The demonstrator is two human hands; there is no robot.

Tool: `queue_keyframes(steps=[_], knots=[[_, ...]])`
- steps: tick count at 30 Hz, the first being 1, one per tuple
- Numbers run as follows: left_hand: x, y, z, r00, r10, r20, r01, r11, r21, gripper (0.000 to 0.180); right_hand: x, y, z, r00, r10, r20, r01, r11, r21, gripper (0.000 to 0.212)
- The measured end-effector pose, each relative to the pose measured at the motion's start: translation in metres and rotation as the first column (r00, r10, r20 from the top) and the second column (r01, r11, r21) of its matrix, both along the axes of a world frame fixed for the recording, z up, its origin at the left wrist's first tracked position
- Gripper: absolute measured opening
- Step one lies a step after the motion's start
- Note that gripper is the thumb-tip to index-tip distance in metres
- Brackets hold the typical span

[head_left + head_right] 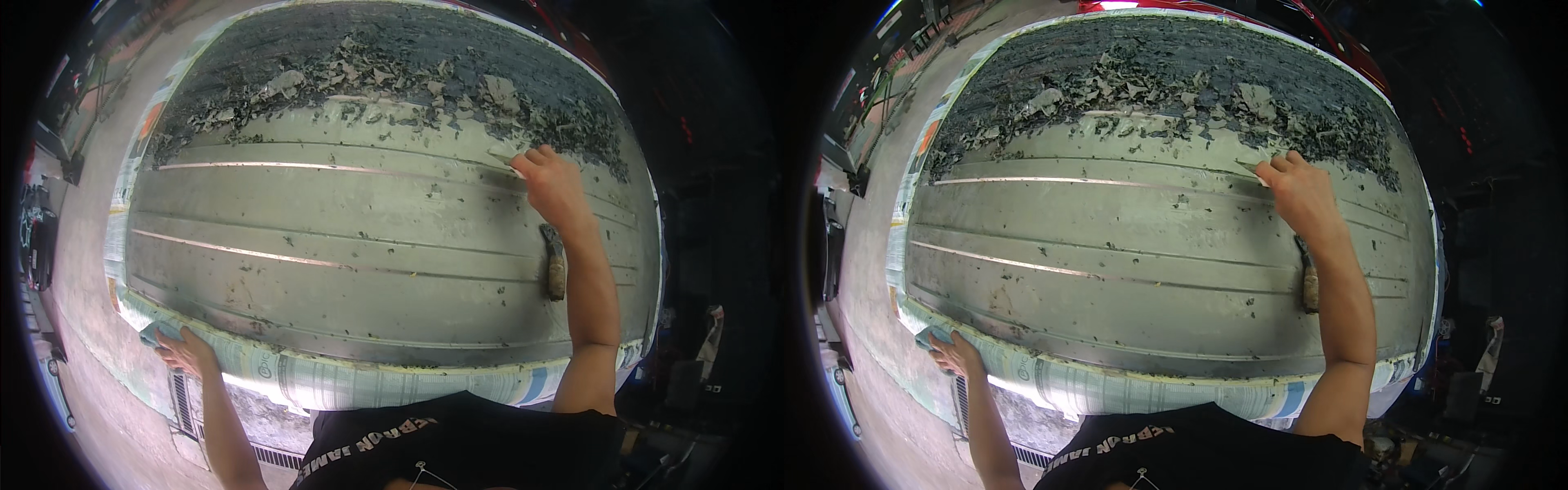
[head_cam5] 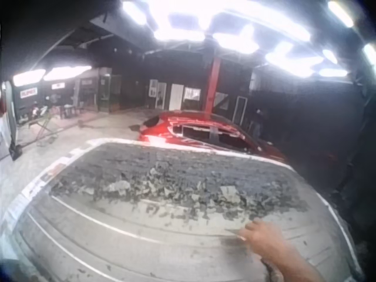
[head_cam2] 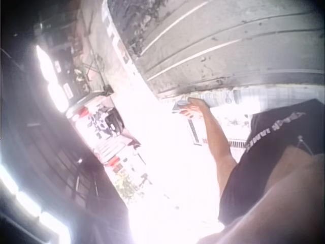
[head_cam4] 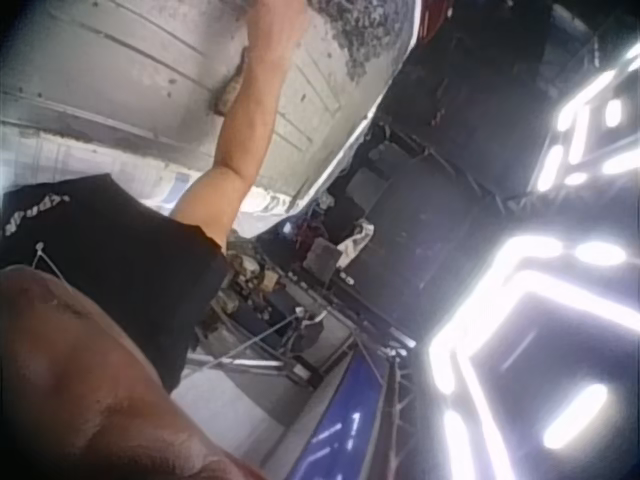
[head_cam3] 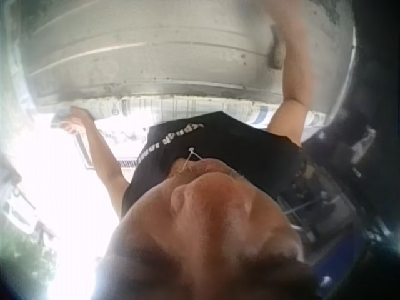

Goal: The person scrapes a thick, flaking gray coating from the hood of a red car using a metal scraper. They repeatedly remove chunks of the material and wipe the surface with a cloth. The hood is partially covered with newspaper and plastic sheeting to protect surrounding areas.

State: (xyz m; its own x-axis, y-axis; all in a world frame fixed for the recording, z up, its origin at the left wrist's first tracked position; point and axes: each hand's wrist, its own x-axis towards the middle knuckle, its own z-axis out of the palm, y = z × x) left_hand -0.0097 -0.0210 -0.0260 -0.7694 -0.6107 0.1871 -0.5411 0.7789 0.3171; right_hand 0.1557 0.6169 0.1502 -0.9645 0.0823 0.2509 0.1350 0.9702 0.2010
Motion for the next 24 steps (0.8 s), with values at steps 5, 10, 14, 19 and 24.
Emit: queue_keyframes(steps=[5, 10, 14, 19, 24], knots=[[0.002, 0.001, 0.001, 1.0, 0.0, -0.015, 0.001, 1.0, 0.012, 0.07, -0.014, -0.016, -0.011, 0.995, 0.096, -0.016, -0.096, 0.995, -0.022, 0.023], [-0.001, 0.002, -0.001, 0.999, -0.005, -0.033, 0.005, 1.0, 0.011, 0.07, -0.016, -0.04, -0.026, 0.98, 0.197, 0.006, -0.197, 0.98, -0.03, 0.019], [0.003, 0.002, 0.001, 1.0, 0.001, -0.011, -0.001, 1.0, 0.023, 0.07, 0.006, -0.053, -0.008, 0.992, 0.125, -0.009, -0.126, 0.989, -0.08, 0.028], [0.003, 0.006, 0.006, 1.0, 0.006, -0.021, -0.005, 0.999, 0.034, 0.069, 0.03, -0.044, 0.046, 0.876, 0.02, -0.481, -0.071, 0.994, -0.087, 0.021], [0.004, 0.011, 0.014, 1.0, 0.007, -0.002, -0.007, 1.0, 0.031, 0.069, 0.037, -0.025, 0.071, 0.768, -0.195, -0.61, -0.091, 0.91, -0.405, 0.017]])
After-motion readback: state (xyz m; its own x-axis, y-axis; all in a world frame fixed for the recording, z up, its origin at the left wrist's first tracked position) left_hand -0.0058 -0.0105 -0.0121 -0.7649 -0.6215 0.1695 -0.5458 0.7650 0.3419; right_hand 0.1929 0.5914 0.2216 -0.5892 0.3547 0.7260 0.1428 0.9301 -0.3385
